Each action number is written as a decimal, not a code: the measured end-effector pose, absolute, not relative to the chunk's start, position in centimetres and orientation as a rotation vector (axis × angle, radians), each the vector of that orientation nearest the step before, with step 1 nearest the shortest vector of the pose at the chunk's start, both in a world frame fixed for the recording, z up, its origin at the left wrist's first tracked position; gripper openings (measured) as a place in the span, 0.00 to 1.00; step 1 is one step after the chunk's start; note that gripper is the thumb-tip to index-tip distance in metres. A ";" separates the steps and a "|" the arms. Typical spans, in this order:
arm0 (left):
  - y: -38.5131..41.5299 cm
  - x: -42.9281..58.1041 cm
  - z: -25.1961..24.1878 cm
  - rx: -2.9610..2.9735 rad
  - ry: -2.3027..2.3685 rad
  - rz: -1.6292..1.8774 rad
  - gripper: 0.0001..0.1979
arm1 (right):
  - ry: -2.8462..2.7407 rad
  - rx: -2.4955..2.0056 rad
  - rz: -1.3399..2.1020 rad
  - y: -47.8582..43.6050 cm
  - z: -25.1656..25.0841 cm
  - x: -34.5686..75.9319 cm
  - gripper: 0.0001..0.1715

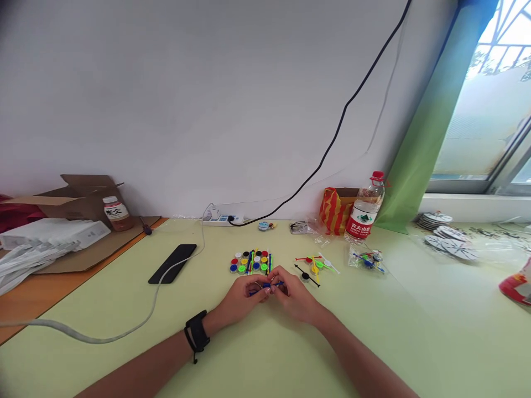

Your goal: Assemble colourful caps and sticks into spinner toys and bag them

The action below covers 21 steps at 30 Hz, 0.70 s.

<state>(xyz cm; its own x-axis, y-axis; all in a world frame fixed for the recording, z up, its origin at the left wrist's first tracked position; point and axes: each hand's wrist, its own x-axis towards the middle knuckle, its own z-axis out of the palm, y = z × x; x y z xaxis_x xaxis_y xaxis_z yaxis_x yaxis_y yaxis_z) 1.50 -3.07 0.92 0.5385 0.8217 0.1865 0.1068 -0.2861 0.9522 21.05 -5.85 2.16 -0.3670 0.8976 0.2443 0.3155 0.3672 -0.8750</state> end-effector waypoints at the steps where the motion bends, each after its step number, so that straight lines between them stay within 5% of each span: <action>1: -3.1 1.5 0.9 1.739 0.770 0.856 0.16 | -1.876 -1.061 0.971 -5.8 2.1 21.0 0.07; 21: -3.3 1.5 1.7 1.711 0.771 0.904 0.13 | -1.881 -1.060 0.927 -5.7 2.3 21.3 0.09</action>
<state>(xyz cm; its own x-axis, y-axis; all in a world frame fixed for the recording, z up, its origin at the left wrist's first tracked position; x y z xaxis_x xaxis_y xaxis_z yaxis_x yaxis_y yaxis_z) 1.47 -3.32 1.73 0.5153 0.8312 0.2086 0.0742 -0.2858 0.9554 21.32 -5.74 2.32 -0.3561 0.8955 0.2669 0.3340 0.3888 -0.8587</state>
